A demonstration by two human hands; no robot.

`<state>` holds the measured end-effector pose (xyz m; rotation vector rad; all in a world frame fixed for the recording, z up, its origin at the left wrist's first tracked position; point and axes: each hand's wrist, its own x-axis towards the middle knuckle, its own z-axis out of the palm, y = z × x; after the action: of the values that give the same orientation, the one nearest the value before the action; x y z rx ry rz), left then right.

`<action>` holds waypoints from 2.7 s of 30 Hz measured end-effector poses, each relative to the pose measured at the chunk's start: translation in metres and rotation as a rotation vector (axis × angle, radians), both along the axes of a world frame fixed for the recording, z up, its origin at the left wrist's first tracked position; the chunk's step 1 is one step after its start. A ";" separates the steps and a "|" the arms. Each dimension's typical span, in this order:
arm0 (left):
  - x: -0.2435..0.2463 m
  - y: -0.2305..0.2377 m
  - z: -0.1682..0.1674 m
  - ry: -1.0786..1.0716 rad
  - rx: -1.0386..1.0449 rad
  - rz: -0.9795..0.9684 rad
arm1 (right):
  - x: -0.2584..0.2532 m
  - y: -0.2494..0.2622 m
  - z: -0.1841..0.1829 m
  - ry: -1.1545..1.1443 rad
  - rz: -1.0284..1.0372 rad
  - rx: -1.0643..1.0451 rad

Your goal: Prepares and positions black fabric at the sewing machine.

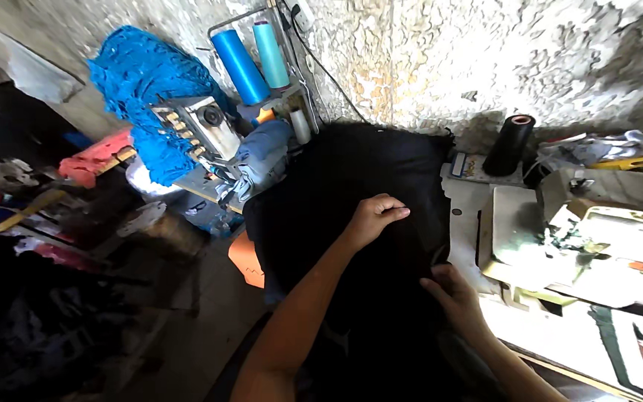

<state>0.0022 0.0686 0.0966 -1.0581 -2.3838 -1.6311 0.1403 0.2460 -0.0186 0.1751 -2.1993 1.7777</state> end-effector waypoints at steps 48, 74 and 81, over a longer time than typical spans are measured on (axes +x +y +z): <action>0.225 -0.016 -0.013 0.534 0.269 0.236 | 0.134 0.076 0.051 0.361 0.071 0.094; 0.219 -0.011 -0.023 0.324 0.360 0.198 | 0.141 0.089 0.049 0.264 0.124 0.354; 0.217 -0.008 -0.034 0.295 0.379 0.217 | 0.149 0.091 0.040 0.268 0.046 0.325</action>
<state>0.2192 0.0611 0.0626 -0.8643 -1.8378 -1.6287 0.2888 0.3373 0.0218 0.5079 -2.2803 1.3160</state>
